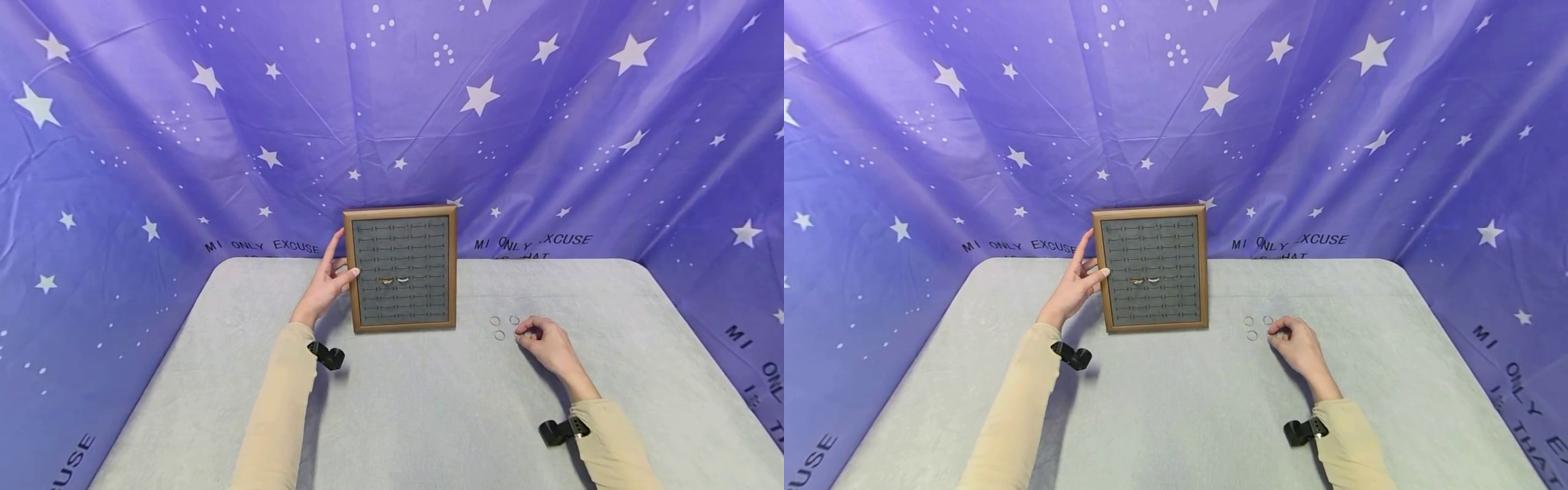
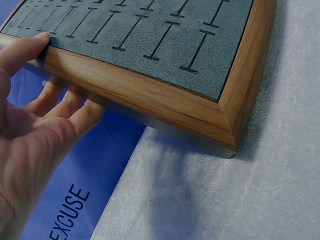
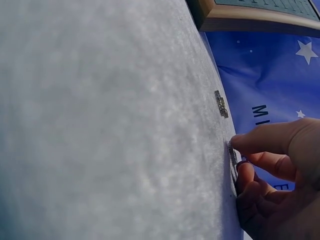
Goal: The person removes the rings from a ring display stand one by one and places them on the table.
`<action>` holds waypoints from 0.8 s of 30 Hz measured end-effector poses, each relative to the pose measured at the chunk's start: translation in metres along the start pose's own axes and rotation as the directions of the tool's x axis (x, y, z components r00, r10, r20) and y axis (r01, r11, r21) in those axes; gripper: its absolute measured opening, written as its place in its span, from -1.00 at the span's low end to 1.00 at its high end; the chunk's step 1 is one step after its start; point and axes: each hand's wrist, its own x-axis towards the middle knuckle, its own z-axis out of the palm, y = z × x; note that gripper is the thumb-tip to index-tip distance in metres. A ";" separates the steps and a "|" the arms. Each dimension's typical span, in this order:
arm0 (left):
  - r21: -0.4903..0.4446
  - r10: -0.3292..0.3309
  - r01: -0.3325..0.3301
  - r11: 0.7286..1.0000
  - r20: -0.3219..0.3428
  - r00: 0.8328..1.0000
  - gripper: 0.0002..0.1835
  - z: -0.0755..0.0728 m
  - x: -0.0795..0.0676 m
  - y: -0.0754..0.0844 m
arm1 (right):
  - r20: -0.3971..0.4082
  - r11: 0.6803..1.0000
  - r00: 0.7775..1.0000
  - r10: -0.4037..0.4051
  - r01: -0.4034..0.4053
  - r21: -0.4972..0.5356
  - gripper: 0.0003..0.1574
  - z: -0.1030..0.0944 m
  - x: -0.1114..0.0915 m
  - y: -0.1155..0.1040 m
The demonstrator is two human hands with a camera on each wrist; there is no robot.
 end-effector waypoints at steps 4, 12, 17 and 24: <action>0.009 -0.003 0.003 1.000 -0.003 1.000 -0.08 0.000 -0.001 -0.001 | -0.028 1.000 1.000 -0.010 0.011 0.021 -0.89 0.002 -0.002 -0.005; 0.019 -0.006 0.006 1.000 -0.021 1.000 -0.08 -0.003 -0.003 -0.001 | 0.021 0.987 1.000 -0.005 0.002 0.158 -0.78 0.008 0.001 -0.029; 0.014 -0.007 0.007 1.000 -0.017 1.000 -0.07 -0.003 -0.002 -0.001 | 0.052 0.975 0.998 -0.023 0.011 0.222 -0.72 0.015 0.006 -0.044; -0.002 0.008 -0.008 1.000 -0.001 1.000 -0.07 -0.001 0.000 -0.001 | 0.072 0.973 0.992 -0.099 0.081 0.218 -0.60 0.027 0.013 -0.068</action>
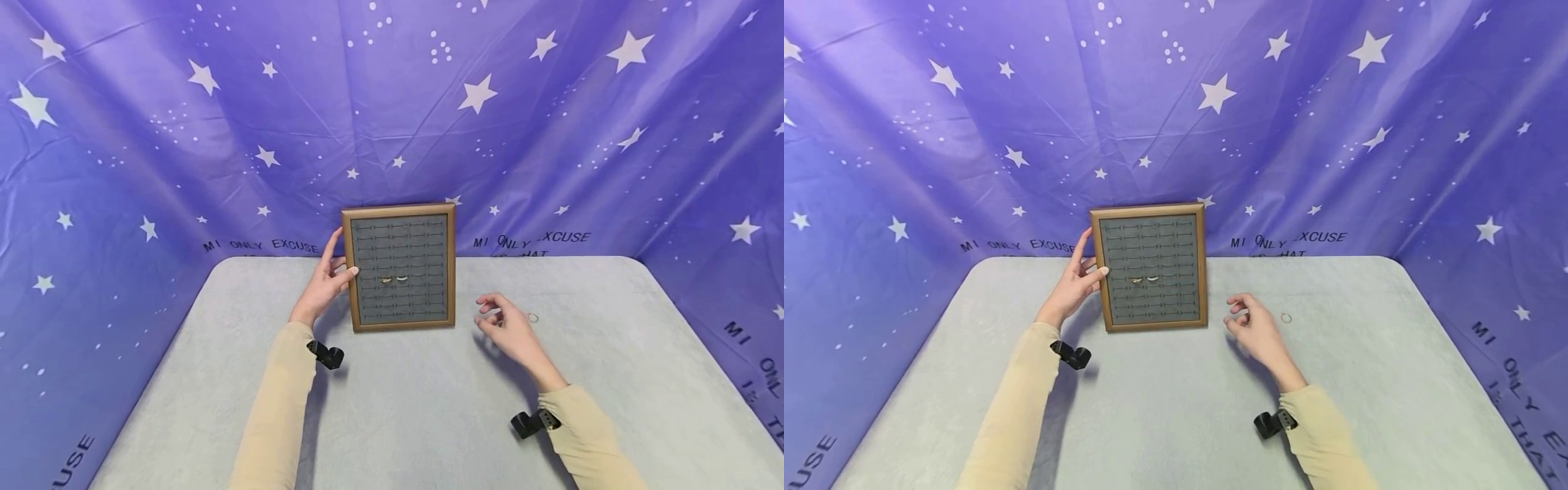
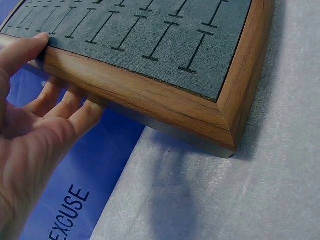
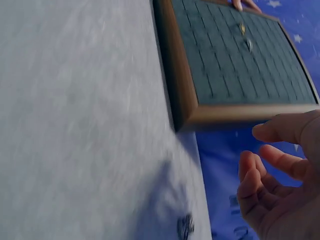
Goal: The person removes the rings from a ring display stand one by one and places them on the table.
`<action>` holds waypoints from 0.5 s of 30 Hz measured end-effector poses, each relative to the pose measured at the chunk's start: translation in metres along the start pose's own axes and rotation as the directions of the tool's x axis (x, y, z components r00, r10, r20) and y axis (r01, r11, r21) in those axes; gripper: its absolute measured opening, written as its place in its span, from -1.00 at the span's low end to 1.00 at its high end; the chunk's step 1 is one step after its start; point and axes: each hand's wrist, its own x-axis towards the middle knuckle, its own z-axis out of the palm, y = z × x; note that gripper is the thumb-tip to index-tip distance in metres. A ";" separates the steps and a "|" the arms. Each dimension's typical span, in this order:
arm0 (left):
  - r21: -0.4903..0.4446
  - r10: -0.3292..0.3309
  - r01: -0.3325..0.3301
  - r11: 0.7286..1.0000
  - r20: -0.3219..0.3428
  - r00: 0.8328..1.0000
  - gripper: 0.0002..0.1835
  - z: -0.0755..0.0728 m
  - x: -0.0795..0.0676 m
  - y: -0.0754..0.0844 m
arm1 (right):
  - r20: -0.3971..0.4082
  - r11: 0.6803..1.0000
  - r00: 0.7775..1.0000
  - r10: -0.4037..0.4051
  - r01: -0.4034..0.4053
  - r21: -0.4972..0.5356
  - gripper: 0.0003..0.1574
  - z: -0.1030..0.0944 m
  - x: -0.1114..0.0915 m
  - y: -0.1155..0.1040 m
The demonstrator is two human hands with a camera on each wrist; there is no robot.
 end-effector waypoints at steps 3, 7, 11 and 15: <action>0.011 0.005 -0.005 1.000 0.006 1.000 -0.07 0.001 0.001 0.000 | 0.002 1.000 1.000 -0.016 0.016 0.015 -0.54 0.007 0.005 -0.008; 0.025 0.013 -0.013 1.000 0.002 1.000 -0.07 0.002 0.001 0.000 | 0.015 0.997 0.998 -0.062 0.062 0.038 -0.51 0.016 0.013 -0.020; 0.032 0.017 -0.016 0.999 -0.005 1.000 -0.07 0.001 0.002 0.000 | 0.051 0.995 0.995 -0.087 0.084 0.060 -0.55 0.024 0.023 -0.031; 0.017 0.009 -0.009 1.000 -0.007 1.000 -0.06 0.001 0.001 -0.001 | 0.067 0.991 0.991 -0.119 0.114 0.069 -0.59 0.033 0.032 -0.042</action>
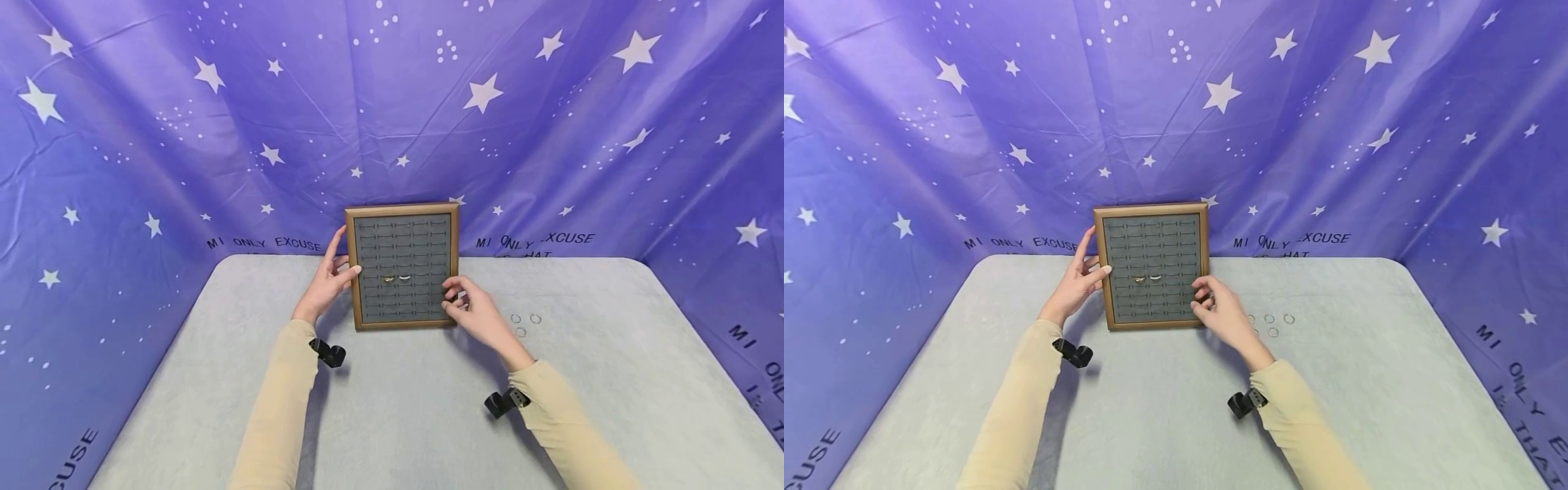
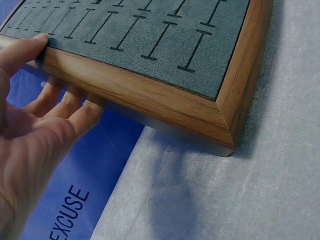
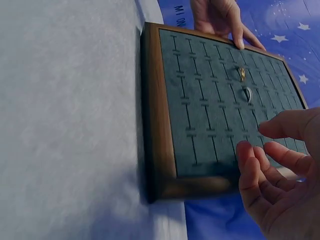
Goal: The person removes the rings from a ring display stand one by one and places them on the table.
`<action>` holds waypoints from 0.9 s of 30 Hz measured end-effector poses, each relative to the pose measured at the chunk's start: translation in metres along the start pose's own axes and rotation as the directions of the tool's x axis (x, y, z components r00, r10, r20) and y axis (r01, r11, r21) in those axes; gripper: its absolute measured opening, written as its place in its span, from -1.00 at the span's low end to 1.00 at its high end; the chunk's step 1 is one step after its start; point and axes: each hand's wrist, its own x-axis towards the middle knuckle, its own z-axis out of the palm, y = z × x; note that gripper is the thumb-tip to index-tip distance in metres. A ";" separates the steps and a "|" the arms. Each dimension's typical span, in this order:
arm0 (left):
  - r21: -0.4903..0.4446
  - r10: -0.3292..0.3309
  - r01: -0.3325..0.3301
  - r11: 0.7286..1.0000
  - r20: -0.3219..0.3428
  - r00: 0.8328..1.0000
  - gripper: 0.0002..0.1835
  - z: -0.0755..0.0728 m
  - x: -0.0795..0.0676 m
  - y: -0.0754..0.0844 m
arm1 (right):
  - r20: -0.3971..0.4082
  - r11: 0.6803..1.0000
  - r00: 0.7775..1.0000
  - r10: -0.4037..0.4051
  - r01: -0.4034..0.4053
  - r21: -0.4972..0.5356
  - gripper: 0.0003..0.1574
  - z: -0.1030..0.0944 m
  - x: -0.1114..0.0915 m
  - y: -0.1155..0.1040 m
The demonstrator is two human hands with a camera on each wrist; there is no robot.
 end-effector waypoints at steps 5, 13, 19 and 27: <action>-0.007 -0.003 0.003 1.000 0.002 1.000 -0.06 0.000 0.000 0.000 | 0.008 0.998 0.998 -0.056 0.057 -0.007 -0.64 0.007 0.011 -0.006; -0.012 0.002 -0.002 1.000 0.006 1.000 -0.06 0.001 0.000 0.001 | 0.019 0.992 0.994 -0.112 0.112 -0.050 -0.67 0.015 0.026 -0.015; -0.017 0.008 -0.007 1.000 0.014 1.000 -0.07 0.001 0.000 0.001 | 0.017 0.988 0.991 -0.135 0.136 -0.068 -0.69 0.020 0.035 -0.019; -0.015 0.000 0.000 1.000 0.008 1.000 -0.06 0.000 0.000 0.001 | 0.029 0.986 0.988 -0.149 0.151 -0.075 -0.66 0.027 0.037 -0.021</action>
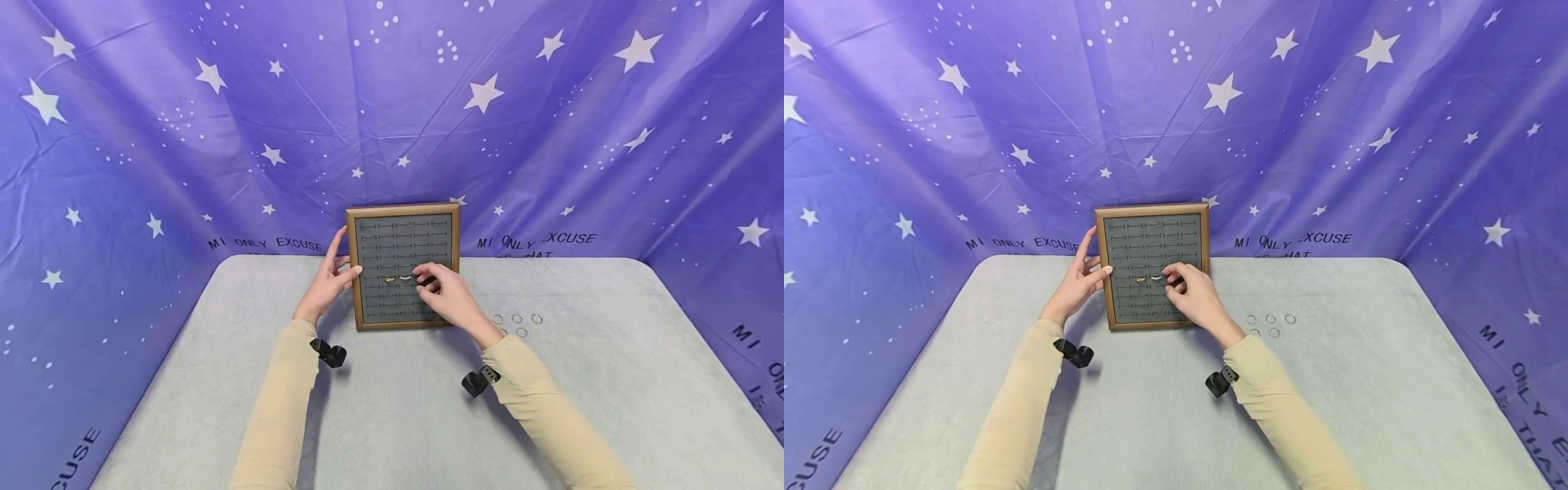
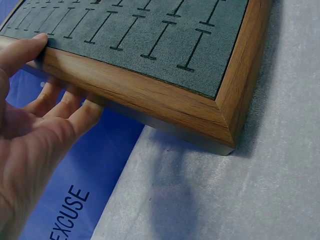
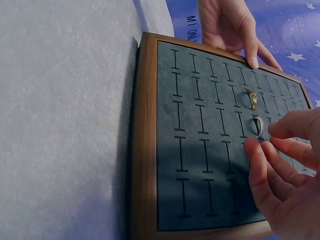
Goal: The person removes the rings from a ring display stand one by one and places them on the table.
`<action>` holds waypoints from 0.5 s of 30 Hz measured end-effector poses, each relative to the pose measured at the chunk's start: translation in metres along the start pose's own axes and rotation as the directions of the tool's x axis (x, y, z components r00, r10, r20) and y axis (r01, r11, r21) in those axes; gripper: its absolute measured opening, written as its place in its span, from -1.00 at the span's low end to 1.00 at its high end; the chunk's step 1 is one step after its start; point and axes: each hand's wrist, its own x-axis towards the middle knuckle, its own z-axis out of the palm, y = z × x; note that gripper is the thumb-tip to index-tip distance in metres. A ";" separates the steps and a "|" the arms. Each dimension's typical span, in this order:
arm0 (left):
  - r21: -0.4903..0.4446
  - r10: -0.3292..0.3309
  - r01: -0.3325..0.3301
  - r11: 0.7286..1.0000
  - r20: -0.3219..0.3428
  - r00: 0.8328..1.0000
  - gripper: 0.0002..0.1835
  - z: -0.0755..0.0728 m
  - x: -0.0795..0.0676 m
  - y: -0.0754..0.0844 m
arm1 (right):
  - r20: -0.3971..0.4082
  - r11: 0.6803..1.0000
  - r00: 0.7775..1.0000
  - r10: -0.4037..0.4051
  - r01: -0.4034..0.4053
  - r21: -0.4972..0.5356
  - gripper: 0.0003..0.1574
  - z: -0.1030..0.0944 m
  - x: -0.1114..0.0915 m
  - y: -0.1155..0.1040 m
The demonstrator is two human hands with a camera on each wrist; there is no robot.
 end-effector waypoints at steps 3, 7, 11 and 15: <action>-0.003 0.001 -0.001 1.000 0.004 1.000 -0.06 0.001 0.000 0.000 | 0.007 1.000 1.000 -0.007 0.007 -0.011 -0.62 0.002 0.001 -0.001; 0.006 0.003 -0.003 1.000 0.005 1.000 -0.07 0.001 0.000 0.001 | 0.014 0.999 1.000 -0.008 0.008 -0.039 -0.61 0.004 0.002 -0.002; 0.016 -0.001 0.001 1.000 -0.001 1.000 -0.06 0.001 0.001 0.000 | 0.025 0.997 1.000 -0.004 0.006 -0.081 -0.66 0.006 0.004 -0.003; 0.013 -0.008 0.008 1.000 -0.008 1.000 -0.06 0.000 0.000 0.000 | 0.033 0.992 0.999 0.003 0.001 -0.128 -0.70 0.009 0.005 -0.005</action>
